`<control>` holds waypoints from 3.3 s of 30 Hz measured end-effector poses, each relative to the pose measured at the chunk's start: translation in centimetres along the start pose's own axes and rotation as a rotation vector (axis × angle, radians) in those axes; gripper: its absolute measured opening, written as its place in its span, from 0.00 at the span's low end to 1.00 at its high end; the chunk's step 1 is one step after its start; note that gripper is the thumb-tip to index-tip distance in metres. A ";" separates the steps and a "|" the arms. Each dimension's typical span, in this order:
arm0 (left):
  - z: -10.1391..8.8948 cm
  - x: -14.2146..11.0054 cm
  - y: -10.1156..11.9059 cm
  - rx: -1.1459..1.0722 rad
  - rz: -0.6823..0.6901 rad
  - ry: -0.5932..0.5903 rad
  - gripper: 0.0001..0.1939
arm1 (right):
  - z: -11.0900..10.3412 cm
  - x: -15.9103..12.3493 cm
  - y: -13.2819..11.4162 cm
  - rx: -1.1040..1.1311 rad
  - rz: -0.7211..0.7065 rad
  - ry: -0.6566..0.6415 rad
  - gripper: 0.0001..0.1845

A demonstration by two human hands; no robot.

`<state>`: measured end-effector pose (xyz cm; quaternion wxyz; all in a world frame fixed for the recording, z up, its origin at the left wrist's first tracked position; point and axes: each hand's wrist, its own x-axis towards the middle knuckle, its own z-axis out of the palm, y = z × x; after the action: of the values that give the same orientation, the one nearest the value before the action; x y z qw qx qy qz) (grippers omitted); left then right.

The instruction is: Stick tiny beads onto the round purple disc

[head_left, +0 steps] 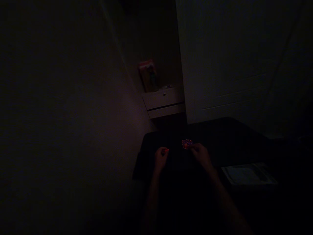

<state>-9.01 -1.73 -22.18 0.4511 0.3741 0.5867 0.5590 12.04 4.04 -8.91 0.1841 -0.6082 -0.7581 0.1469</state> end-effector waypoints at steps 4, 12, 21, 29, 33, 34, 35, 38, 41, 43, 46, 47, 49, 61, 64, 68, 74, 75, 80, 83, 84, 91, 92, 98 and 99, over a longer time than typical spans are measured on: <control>-0.1 0.0 0.2 -0.004 -0.003 -0.005 0.08 | 0.3 0.1 -0.1 0.050 0.047 0.068 0.14; -0.1 -0.1 1.1 0.000 -0.015 -0.022 0.07 | 3.1 -1.4 -3.2 0.138 -0.088 -0.111 0.11; -0.4 0.0 1.3 -0.029 0.053 -0.110 0.08 | 6.7 -2.4 -6.1 -0.010 -0.115 -0.152 0.12; -1.0 -0.1 3.1 -0.060 0.076 -0.171 0.09 | 5.8 -2.0 -6.6 -0.060 -0.139 -0.171 0.11; -1.1 0.0 3.5 -0.078 0.071 -0.191 0.10 | 5.6 -1.9 -6.7 -0.087 -0.144 -0.200 0.11; -1.1 0.1 3.6 -0.078 0.066 -0.195 0.10 | 5.6 -1.9 -6.8 -0.092 -0.146 -0.207 0.11; -1.2 0.1 3.7 -0.081 0.064 -0.201 0.10 | 5.5 -1.9 -6.9 -0.098 -0.147 -0.211 0.10; -1.2 0.1 4.0 -0.107 0.070 -0.214 0.10 | 5.2 -1.9 -7.2 -0.124 -0.132 -0.223 0.10; -1.1 0.0 4.0 -0.155 0.056 -0.229 0.13 | 5.0 -2.0 -7.4 -0.141 -0.117 -0.223 0.11; -1.1 -0.1 4.0 -0.175 0.039 -0.245 0.15 | 4.9 -2.0 -7.4 -0.131 -0.100 -0.226 0.10; -1.1 -0.2 3.9 -0.186 0.014 -0.256 0.17 | 4.9 -2.0 -7.4 -0.116 -0.075 -0.244 0.10; -1.1 -0.2 3.9 -0.181 0.008 -0.259 0.17 | 4.9 -2.0 -7.4 -0.121 -0.070 -0.247 0.10; -1.1 -0.1 3.9 -0.157 0.005 -0.265 0.16 | 5.0 -2.0 -7.3 -0.134 -0.075 -0.244 0.10; -1.0 0.3 3.9 -0.108 0.056 -0.306 0.11 | 5.4 -2.0 -6.9 -0.079 -0.076 -0.223 0.06; -0.9 0.3 3.8 -0.137 0.048 -0.310 0.11 | 5.8 -2.1 -6.6 -0.051 -0.051 -0.193 0.06; -0.9 0.2 4.3 -0.169 0.044 -0.307 0.12 | 5.5 -2.0 -6.7 -0.023 -0.050 -0.186 0.07; -1.0 -0.1 4.9 -0.209 0.041 -0.305 0.16 | 4.6 -1.7 -7.0 0.028 0.032 -0.249 0.08; -0.9 -0.1 4.8 -0.211 0.034 -0.307 0.16 | 4.6 -1.7 -6.8 0.039 0.037 -0.252 0.08; -0.6 -0.1 4.0 -0.208 0.008 -0.304 0.15 | 5.3 -2.0 -6.1 0.103 0.024 -0.214 0.10; -0.4 0.0 3.5 -0.220 0.005 -0.306 0.13 | 5.6 -2.1 -5.9 0.110 0.054 -0.227 0.10; -0.4 0.0 3.4 -0.223 0.003 -0.307 0.12 | 5.7 -2.0 -5.9 0.111 0.056 -0.231 0.10; -0.1 0.4 2.3 -0.204 -0.033 -0.283 0.10 | 7.1 -1.8 -5.0 0.109 0.036 -0.202 0.07; -0.1 0.4 2.2 -0.206 -0.036 -0.282 0.10 | 7.3 -1.8 -4.8 0.114 0.037 -0.203 0.07; 0.0 0.0 1.8 -0.252 -0.063 -0.235 0.13 | 7.3 -2.2 -4.5 0.156 -0.052 -0.142 0.10; 0.0 0.0 1.9 -0.253 -0.065 -0.228 0.13 | 7.2 -2.2 -4.5 0.168 -0.068 -0.131 0.10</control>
<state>-9.10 -1.58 -20.29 0.5759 0.3560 0.4685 0.5676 5.23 0.94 -13.49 0.1895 -0.5537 -0.7737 0.2428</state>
